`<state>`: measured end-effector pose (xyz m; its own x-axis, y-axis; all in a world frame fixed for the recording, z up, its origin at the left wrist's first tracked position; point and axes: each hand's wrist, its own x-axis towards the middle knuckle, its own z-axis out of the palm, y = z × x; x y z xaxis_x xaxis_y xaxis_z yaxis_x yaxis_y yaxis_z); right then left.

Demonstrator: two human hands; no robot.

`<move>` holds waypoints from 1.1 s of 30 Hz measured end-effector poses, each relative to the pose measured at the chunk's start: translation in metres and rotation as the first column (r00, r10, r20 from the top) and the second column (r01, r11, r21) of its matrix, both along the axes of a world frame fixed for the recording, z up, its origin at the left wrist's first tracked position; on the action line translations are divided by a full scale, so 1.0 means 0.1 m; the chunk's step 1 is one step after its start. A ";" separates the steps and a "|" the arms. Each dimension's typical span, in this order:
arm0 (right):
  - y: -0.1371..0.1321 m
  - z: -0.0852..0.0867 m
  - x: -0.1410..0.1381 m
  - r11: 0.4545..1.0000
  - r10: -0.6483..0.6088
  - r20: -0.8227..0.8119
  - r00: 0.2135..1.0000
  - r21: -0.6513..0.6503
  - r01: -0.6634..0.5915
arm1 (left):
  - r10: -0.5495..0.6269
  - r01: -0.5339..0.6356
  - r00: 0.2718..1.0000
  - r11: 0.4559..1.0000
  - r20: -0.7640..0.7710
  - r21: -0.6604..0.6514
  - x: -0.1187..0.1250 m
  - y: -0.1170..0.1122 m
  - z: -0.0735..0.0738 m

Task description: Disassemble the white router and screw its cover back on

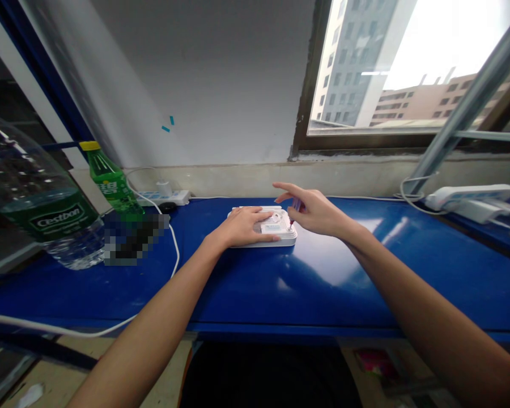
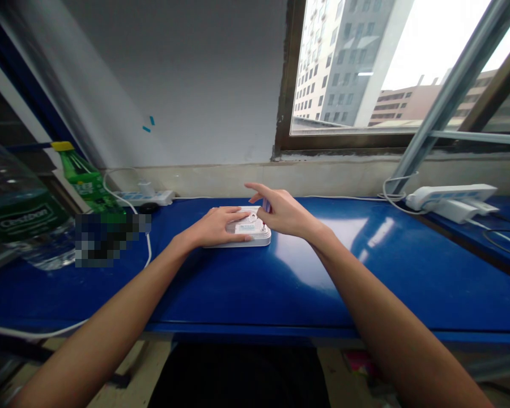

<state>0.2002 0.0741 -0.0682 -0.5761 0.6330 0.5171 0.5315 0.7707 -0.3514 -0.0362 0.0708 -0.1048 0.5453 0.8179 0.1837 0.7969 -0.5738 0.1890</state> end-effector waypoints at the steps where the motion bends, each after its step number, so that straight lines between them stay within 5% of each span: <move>1: 0.00 0.00 -0.01 1.000 -0.018 -0.007 1.000 0.022 0.018 | -0.001 0.001 1.000 1.000 0.000 0.001 0.00 0.00 0.00; 12: -0.03 0.04 0.01 0.980 0.127 -0.020 0.992 -0.151 -0.128 | -0.012 0.012 1.000 1.000 0.012 0.014 -0.02 0.02 -0.02; 22: -0.01 0.01 -0.02 1.000 0.005 -0.016 1.000 -0.010 -0.005 | 0.002 -0.002 1.000 1.000 -0.006 0.011 -0.02 0.02 -0.02; 33: 0.02 0.00 0.02 0.993 0.061 -0.033 0.998 -0.096 -0.064 | 0.004 -0.004 1.000 1.000 -0.002 -0.003 -0.01 0.01 -0.01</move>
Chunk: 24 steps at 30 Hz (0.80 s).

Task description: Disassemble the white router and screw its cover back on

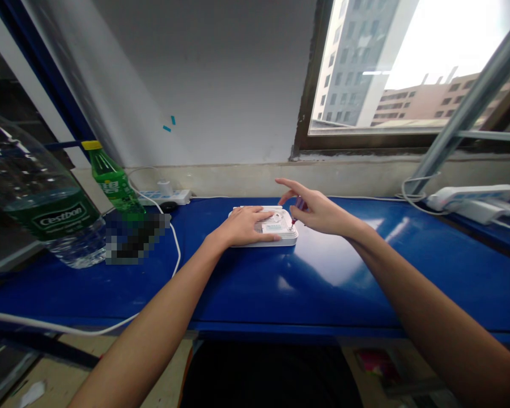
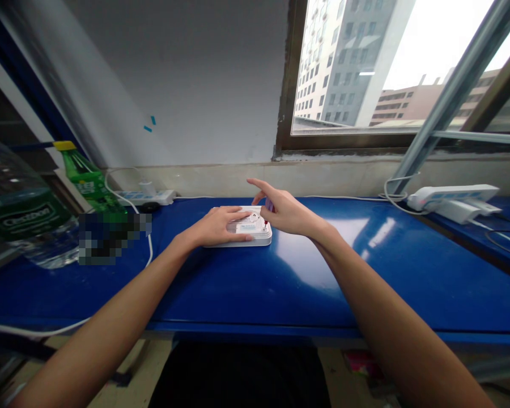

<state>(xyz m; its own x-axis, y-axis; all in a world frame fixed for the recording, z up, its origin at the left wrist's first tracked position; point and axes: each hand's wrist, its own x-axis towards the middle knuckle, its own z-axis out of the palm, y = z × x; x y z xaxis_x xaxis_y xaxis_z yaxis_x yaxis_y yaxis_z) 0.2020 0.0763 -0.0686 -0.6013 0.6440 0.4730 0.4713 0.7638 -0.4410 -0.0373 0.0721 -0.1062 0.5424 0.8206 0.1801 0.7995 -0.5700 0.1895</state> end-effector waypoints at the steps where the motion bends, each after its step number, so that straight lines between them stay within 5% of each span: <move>1: 0.00 0.00 -0.01 1.000 -0.016 -0.001 1.000 0.017 0.016 | 0.000 0.000 1.000 1.000 0.000 0.001 0.00 0.00 0.00; 5: -0.02 0.02 -0.04 0.994 -0.083 0.014 0.996 0.066 0.082 | -0.001 0.001 1.000 1.000 0.000 0.007 -0.01 0.01 -0.01; 13: -0.02 0.02 -0.02 0.999 -0.013 0.013 1.000 0.037 0.012 | -0.001 0.001 1.000 1.000 -0.003 0.010 0.00 0.01 -0.01; 19: 0.01 0.00 -0.04 0.980 -0.113 0.013 0.993 0.166 0.110 | -0.004 0.004 1.000 1.000 -0.005 0.011 0.00 0.01 -0.01; 24: -0.01 -0.01 -0.05 0.991 -0.026 0.010 1.000 0.132 0.024 | -0.004 0.004 1.000 1.000 -0.005 0.009 0.00 0.00 0.01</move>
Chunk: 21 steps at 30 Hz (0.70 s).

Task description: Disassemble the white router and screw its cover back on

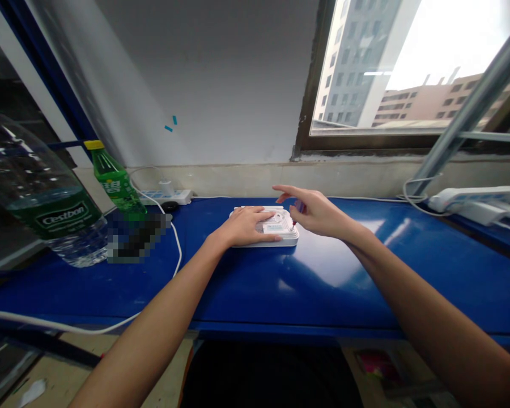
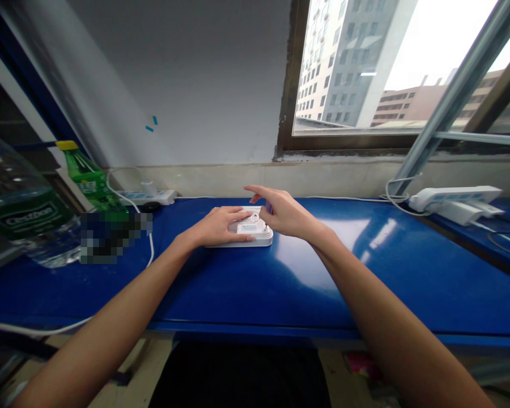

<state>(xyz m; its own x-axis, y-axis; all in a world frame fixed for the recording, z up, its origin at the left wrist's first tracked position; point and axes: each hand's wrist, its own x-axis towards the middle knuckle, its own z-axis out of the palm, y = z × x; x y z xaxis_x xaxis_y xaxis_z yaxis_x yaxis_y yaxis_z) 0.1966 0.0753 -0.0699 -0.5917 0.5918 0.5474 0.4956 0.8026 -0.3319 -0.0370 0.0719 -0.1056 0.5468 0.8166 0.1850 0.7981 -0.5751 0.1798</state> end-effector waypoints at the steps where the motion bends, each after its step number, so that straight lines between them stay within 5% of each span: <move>1: 0.00 -0.01 0.00 1.000 0.008 -0.010 1.000 -0.006 -0.008 | 0.001 -0.001 1.000 1.000 -0.003 -0.003 0.00 0.00 0.00; 7: 0.01 -0.02 0.00 0.997 -0.045 0.007 0.999 0.057 0.044 | 0.003 -0.003 1.000 1.000 -0.005 -0.011 0.00 0.00 0.00; 15: -0.04 0.02 -0.01 0.999 0.009 0.006 1.000 -0.054 -0.009 | 0.013 -0.013 1.000 1.000 -0.008 -0.018 0.01 -0.01 0.01; 21: 0.00 0.02 0.01 0.998 -0.053 0.033 0.998 0.031 0.052 | 0.006 -0.006 1.000 1.000 -0.008 -0.018 0.00 -0.01 0.01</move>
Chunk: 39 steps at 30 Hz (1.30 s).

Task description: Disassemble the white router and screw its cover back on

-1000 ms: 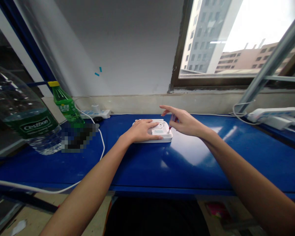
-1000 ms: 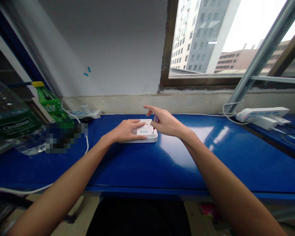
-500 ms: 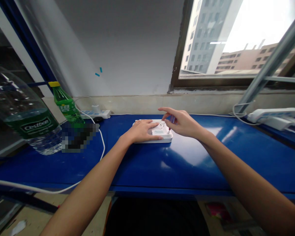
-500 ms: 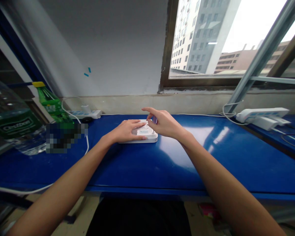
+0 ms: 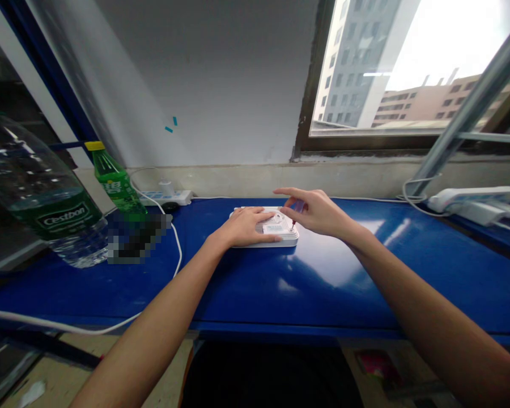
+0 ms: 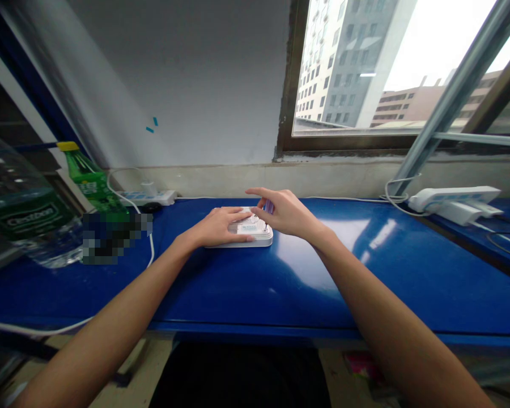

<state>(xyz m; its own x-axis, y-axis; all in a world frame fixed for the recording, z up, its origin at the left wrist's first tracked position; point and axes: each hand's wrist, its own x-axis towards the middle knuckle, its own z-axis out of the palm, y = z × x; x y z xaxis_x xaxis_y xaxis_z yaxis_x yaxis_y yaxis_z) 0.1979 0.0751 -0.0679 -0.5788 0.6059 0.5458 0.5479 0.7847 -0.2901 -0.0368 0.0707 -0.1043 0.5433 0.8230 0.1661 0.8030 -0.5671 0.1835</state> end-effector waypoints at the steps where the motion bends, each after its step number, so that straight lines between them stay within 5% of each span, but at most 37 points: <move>1: 0.01 0.00 0.00 1.000 -0.007 0.001 1.000 0.006 0.007 | 0.000 0.000 1.000 1.000 -0.001 -0.001 0.00 0.00 0.00; 8: -0.02 -0.01 -0.01 0.996 0.066 -0.022 0.998 -0.052 -0.067 | -0.002 0.002 1.000 1.000 0.013 0.003 0.00 0.00 0.00; 15: 0.00 -0.01 0.00 1.000 -0.010 -0.021 1.000 0.004 0.010 | -0.004 0.005 1.000 1.000 0.009 -0.007 -0.01 0.00 0.00; 39: -0.04 0.03 0.00 1.000 0.029 -0.009 1.000 0.012 -0.029 | 0.007 -0.007 1.000 1.000 0.006 -0.017 -0.01 0.00 0.00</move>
<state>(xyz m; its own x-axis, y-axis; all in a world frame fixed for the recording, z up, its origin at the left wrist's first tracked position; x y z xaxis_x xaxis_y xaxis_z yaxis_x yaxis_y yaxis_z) 0.1983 0.0708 -0.0647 -0.5911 0.5825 0.5580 0.5221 0.8036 -0.2858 -0.0373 0.0711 -0.1042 0.5367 0.8293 0.1558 0.8055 -0.5585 0.1981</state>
